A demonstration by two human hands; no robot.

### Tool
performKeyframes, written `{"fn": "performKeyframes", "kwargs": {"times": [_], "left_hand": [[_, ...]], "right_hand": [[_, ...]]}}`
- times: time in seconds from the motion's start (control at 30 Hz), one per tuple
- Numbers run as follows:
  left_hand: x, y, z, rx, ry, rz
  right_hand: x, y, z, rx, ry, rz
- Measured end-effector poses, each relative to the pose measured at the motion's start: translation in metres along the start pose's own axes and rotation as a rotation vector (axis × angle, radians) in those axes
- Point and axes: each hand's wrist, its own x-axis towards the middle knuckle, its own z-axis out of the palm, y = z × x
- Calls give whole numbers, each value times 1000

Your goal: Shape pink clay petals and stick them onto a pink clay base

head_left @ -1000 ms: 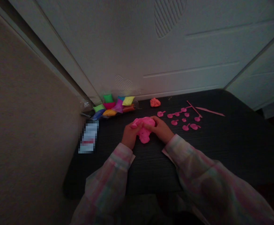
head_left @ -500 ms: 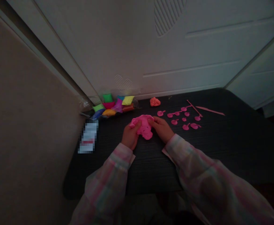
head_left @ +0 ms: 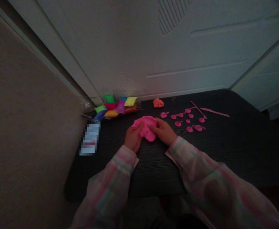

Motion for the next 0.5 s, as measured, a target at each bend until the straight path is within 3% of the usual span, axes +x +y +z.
{"fn": "performKeyframes", "kwargs": {"times": [0.13,0.23,0.5], "left_hand": [[2,0,-1,-19,-2,12],[2,1,0,-3,1,23],[-3,1,5,-5,-39,-25]], "right_hand": [[2,1,-2,204,-91,36],[1,-2,-1,321,-80,82],[0,-5,-3,61,126,25]]}}
